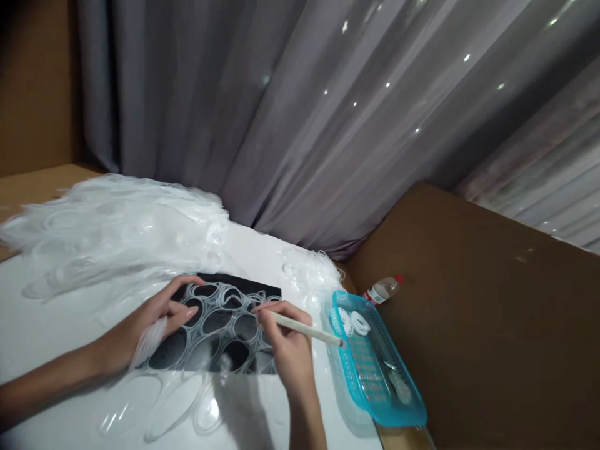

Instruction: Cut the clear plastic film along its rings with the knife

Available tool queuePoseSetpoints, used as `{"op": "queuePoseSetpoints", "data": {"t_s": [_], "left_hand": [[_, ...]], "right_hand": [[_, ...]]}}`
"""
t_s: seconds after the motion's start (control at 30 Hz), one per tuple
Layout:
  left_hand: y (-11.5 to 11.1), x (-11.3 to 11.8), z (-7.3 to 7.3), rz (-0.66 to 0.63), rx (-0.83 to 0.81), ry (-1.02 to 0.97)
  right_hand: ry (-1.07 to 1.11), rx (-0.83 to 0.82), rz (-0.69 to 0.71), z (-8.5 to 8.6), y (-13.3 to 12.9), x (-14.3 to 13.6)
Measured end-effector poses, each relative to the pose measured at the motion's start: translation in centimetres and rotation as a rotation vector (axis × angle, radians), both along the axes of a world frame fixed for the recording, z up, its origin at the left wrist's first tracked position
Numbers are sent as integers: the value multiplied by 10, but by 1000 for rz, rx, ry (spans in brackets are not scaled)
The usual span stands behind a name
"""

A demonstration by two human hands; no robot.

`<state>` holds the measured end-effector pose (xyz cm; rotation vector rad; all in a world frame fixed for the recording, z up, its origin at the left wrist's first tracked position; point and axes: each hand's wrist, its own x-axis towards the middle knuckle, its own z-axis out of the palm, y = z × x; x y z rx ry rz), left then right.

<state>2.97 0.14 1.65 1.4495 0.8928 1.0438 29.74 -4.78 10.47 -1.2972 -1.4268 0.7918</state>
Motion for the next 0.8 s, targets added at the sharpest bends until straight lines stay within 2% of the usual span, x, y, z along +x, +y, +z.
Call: {"op": "queuePoseSetpoints", "data": {"t_s": [0.1,0.17,0.27,0.33,0.4,0.47,0.57,0.7,0.8], "left_hand": [[-5,-1,1,-120,-74,10],[-2,-4,-2,-195,-54,11],[5,-7,-9,-252,14,43],[9,-8,-12,-240,69,63],[10,-9,-14,-172,113,68],[11,-11,-15,-50,167,82],[14,-17,-19,164,303,174],[23,-28,-20,410,566,323],[33,-35,-16,538,617,337]], "right_hand": [[21,-40,137,-8,-2,-34],[22,-66,213,-14,-1,-50],[-2,-113,259,-19,0,-62],[-37,-143,269,-21,-1,-65],[-25,-198,314,-24,-4,-65],[64,-261,350,-27,-6,-60],[177,-249,257,-30,1,-39],[142,-154,87,-33,41,18],[77,-144,20,-48,80,68]]}}
